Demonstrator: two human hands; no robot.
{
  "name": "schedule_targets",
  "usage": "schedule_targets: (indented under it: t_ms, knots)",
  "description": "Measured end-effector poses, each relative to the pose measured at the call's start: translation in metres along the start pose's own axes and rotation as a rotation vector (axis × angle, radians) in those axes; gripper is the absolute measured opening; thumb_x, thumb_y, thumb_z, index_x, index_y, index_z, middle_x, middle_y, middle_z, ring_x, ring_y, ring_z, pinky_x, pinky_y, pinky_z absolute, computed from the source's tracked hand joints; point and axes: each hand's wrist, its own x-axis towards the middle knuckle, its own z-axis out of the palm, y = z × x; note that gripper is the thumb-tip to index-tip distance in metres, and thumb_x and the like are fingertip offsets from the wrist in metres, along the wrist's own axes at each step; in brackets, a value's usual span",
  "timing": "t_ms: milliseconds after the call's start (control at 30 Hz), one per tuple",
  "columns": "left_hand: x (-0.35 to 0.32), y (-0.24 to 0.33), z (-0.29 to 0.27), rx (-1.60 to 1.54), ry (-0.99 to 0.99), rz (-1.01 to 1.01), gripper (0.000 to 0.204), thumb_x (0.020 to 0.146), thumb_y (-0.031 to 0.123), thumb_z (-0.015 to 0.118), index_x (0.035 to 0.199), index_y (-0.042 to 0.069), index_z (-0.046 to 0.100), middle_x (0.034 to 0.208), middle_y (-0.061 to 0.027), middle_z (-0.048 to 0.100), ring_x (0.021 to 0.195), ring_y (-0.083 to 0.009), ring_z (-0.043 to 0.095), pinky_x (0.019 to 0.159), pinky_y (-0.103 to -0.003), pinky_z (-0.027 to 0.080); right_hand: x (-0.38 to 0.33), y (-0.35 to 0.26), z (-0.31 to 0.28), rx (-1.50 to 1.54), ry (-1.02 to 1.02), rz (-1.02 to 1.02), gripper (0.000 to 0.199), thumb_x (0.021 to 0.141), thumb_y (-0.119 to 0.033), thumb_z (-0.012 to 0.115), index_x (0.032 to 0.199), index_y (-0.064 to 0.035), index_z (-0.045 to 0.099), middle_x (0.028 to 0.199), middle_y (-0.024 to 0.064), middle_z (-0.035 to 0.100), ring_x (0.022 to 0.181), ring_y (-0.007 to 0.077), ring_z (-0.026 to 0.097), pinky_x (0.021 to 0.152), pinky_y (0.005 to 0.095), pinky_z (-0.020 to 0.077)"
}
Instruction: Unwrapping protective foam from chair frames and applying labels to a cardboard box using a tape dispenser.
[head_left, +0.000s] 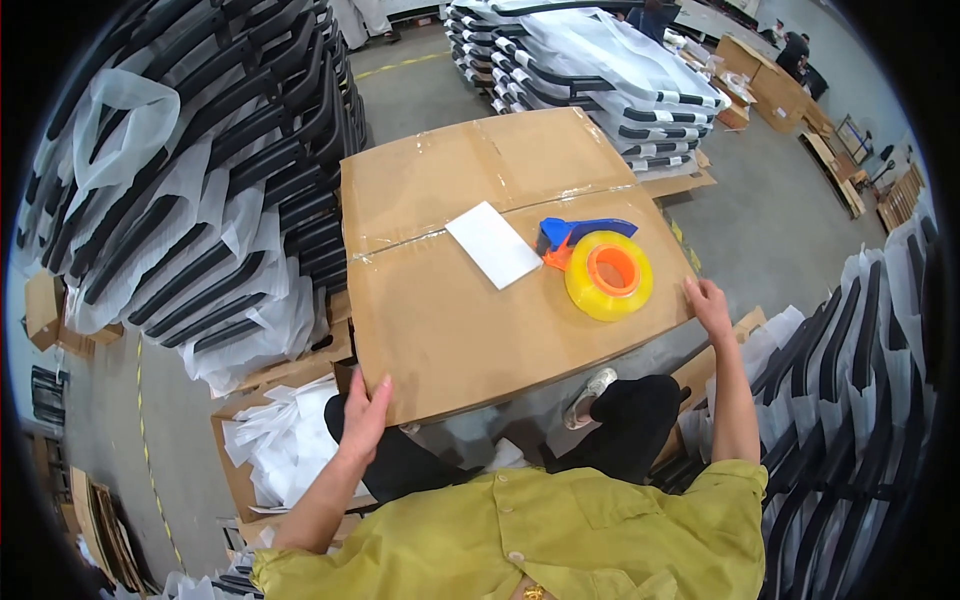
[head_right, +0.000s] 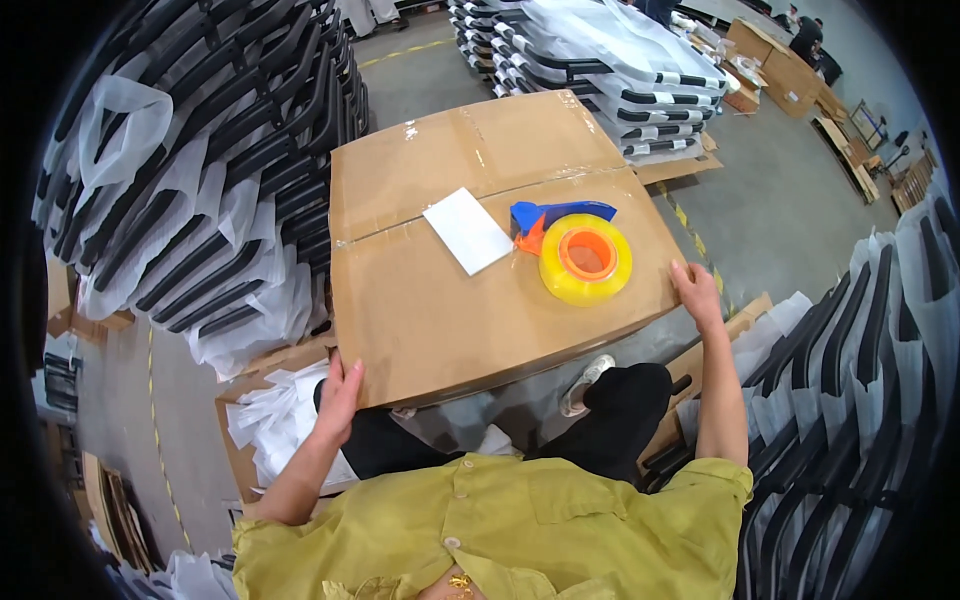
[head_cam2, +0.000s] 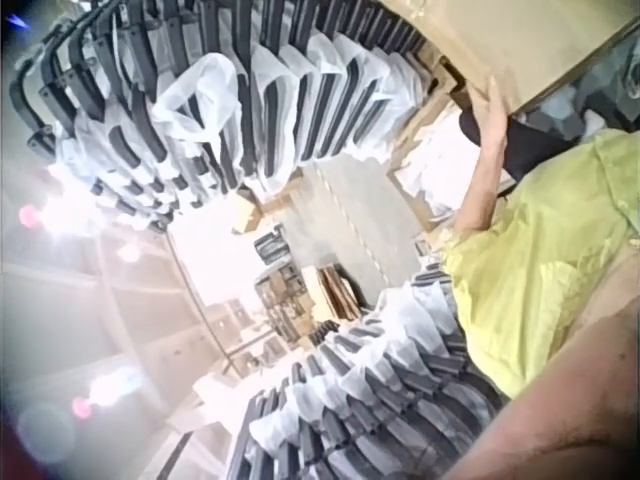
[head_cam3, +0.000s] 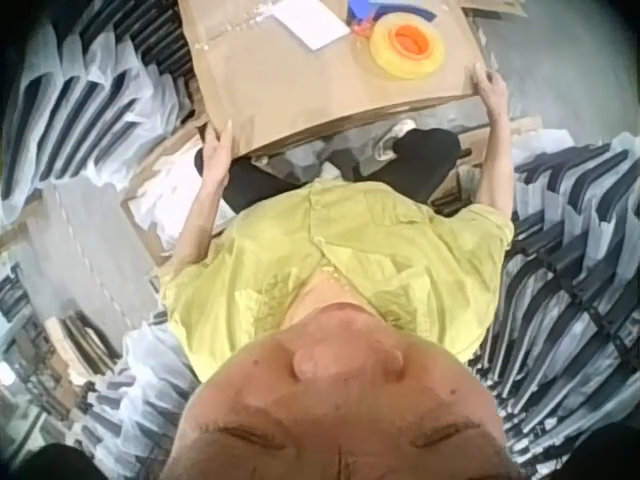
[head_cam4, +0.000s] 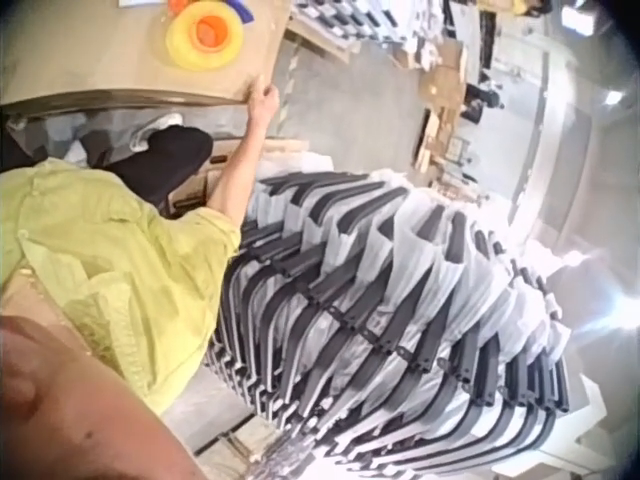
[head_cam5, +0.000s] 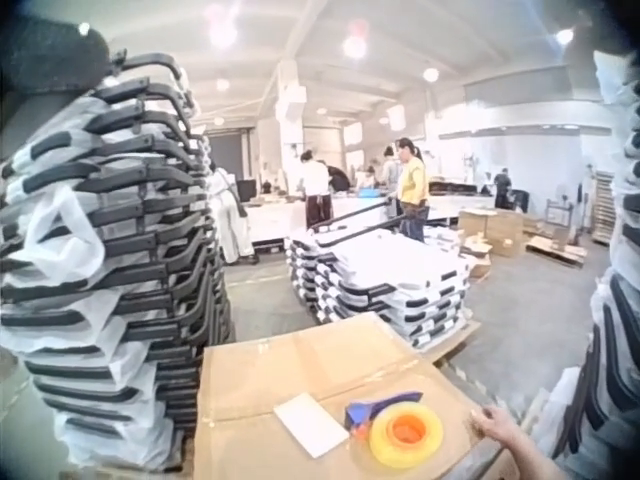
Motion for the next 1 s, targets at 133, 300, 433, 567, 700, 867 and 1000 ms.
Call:
schedule_targets:
  t_ms: [133, 300, 433, 567, 700, 867, 1000]
  knots:
    - [0.04, 0.052, 0.015, 0.646, -0.061, 0.724, 0.059, 0.072, 0.016, 0.057, 0.123, -0.001, 0.033, 0.126, -0.0187, 0.035, 0.119, -0.0326, 0.031, 0.099, -0.038, 0.024, -0.043, -0.083, 0.008, -0.268, 0.285, -0.684, 0.037, 0.07, -0.031, 0.063, 0.093, -0.0024, 0.055, 0.089, 0.0143, 0.057, 0.086, 0.027, 0.053, 0.076, 0.0338, 0.0417]
    - [0.112, 0.072, 0.098, 1.217, -0.359, 1.197, 0.049, 0.07, 0.012, 0.056, 0.115, 0.001, 0.042, 0.119, -0.0141, 0.042, 0.111, -0.0281, 0.039, 0.095, -0.039, 0.03, -0.072, -0.145, 0.06, -0.491, -0.046, -0.671, 0.039, 0.066, -0.029, 0.066, 0.091, -0.0025, 0.055, 0.09, 0.0147, 0.057, 0.088, 0.0272, 0.053, 0.087, 0.0375, 0.0345]
    - [0.155, 0.062, 0.124, 1.309, -0.538, 1.226, 0.041, 0.072, 0.012, 0.052, 0.111, 0.001, 0.044, 0.109, -0.0124, 0.047, 0.105, -0.0258, 0.044, 0.089, -0.036, 0.036, -0.079, -0.15, 0.067, -0.56, -0.063, -0.698, 0.042, 0.064, -0.028, 0.067, 0.093, -0.0006, 0.053, 0.087, 0.0154, 0.057, 0.087, 0.0275, 0.054, 0.094, 0.0368, 0.0298]
    - [0.154, 0.05, 0.119, 1.127, -0.39, 1.434, 0.036, 0.071, 0.008, 0.049, 0.105, -0.001, 0.046, 0.104, -0.0122, 0.049, 0.101, -0.0239, 0.046, 0.081, -0.029, 0.041, -0.078, -0.134, 0.063, -0.49, -0.099, -0.693, 0.045, 0.063, -0.029, 0.068, 0.093, 0.0002, 0.051, 0.087, 0.0152, 0.057, 0.089, 0.0282, 0.053, 0.097, 0.0375, 0.0274]
    - [0.096, 0.063, 0.093, 1.106, -0.461, 1.443, 0.035, 0.069, 0.008, 0.05, 0.102, -0.004, 0.047, 0.105, -0.0148, 0.049, 0.099, -0.0261, 0.048, 0.078, -0.031, 0.042, -0.088, -0.131, 0.035, -0.308, -0.156, -0.635, 0.044, 0.06, -0.025, 0.071, 0.09, 0.0002, 0.051, 0.088, 0.0163, 0.056, 0.089, 0.0298, 0.052, 0.096, 0.0391, 0.0284]
    - [0.049, 0.051, 0.065, 1.218, -0.524, 1.35, 0.046, 0.069, 0.01, 0.052, 0.112, -0.004, 0.042, 0.113, -0.019, 0.045, 0.103, -0.031, 0.046, 0.084, -0.036, 0.041, -0.105, -0.137, -0.002, -0.23, 0.07, -0.652, 0.04, 0.062, -0.023, 0.07, 0.089, 0.0, 0.053, 0.083, 0.0143, 0.056, 0.086, 0.027, 0.054, 0.09, 0.036, 0.0352]
    - [0.042, 0.091, 0.065, 0.705, -0.757, 0.763, 0.071, 0.069, 0.022, 0.062, 0.126, 0.0, 0.026, 0.127, -0.0205, 0.033, 0.116, -0.0316, 0.035, 0.094, -0.037, 0.032, -0.114, -0.134, -0.036, 0.544, -0.241, -0.468, 0.047, 0.061, -0.017, 0.069, 0.1, 0.0047, 0.052, 0.087, 0.0118, 0.058, 0.085, 0.021, 0.056, 0.079, 0.0282, 0.042]
